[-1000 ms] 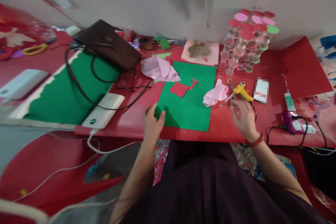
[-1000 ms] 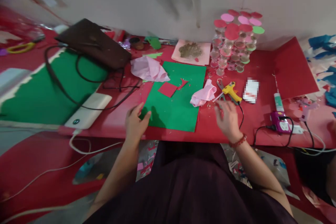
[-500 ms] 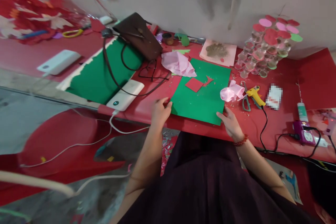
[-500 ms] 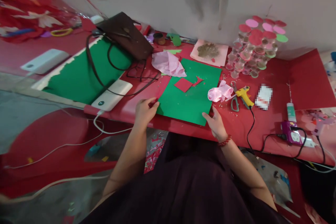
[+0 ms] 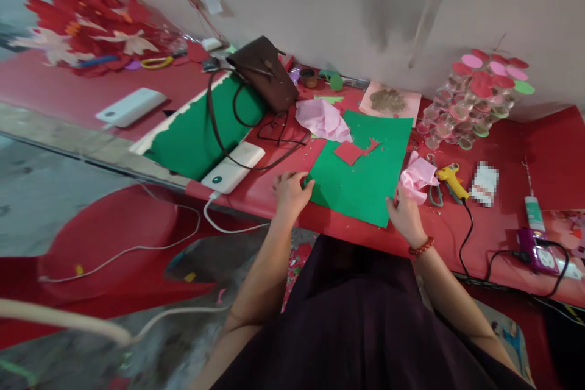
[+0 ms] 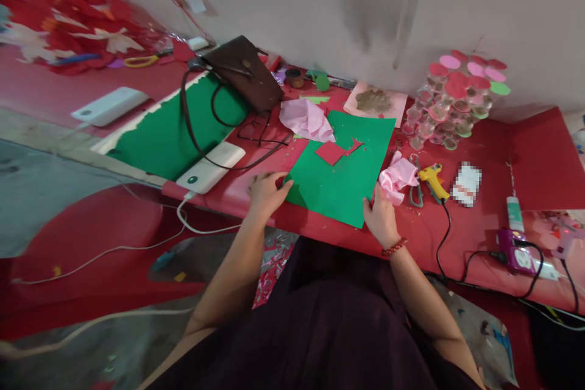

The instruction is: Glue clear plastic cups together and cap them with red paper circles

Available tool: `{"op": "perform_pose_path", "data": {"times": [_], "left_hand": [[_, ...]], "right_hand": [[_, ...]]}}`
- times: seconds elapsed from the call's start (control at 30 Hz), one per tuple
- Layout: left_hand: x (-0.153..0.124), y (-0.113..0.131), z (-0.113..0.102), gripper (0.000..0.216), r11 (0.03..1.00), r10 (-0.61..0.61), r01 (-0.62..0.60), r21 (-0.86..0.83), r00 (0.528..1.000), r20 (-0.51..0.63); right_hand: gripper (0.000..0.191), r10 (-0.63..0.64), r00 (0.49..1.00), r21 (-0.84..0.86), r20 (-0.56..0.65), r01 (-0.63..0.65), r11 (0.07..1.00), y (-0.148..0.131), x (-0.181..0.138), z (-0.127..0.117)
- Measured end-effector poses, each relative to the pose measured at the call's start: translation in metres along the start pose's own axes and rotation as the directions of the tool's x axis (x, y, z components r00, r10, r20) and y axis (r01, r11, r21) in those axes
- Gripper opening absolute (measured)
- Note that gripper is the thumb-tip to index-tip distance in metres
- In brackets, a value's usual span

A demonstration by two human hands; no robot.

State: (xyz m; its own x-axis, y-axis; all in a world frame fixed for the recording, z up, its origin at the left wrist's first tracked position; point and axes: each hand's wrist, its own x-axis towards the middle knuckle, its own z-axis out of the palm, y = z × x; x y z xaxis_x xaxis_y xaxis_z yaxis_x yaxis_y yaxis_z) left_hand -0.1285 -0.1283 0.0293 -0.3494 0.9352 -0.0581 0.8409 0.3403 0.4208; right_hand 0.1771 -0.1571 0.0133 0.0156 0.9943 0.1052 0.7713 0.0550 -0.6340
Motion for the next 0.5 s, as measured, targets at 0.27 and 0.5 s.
{"op": "perform_pose_path", "data": {"times": [0.27,0.5], "left_hand": [[0.07,0.05,0.01,0.047,0.946,0.322,-0.321,-0.034,0.946,0.036],[0.168,0.099,0.026,0.082,0.976,0.193,-0.188,-0.113,0.981,0.032]], "right_hand": [[0.06,0.054,0.997,0.002,-0.049,-0.054,0.999,0.0,-0.018,-0.008],[0.058,-0.036,0.97,-0.035,-0.241,0.028,0.999,-0.006,-0.043,-0.023]]}}
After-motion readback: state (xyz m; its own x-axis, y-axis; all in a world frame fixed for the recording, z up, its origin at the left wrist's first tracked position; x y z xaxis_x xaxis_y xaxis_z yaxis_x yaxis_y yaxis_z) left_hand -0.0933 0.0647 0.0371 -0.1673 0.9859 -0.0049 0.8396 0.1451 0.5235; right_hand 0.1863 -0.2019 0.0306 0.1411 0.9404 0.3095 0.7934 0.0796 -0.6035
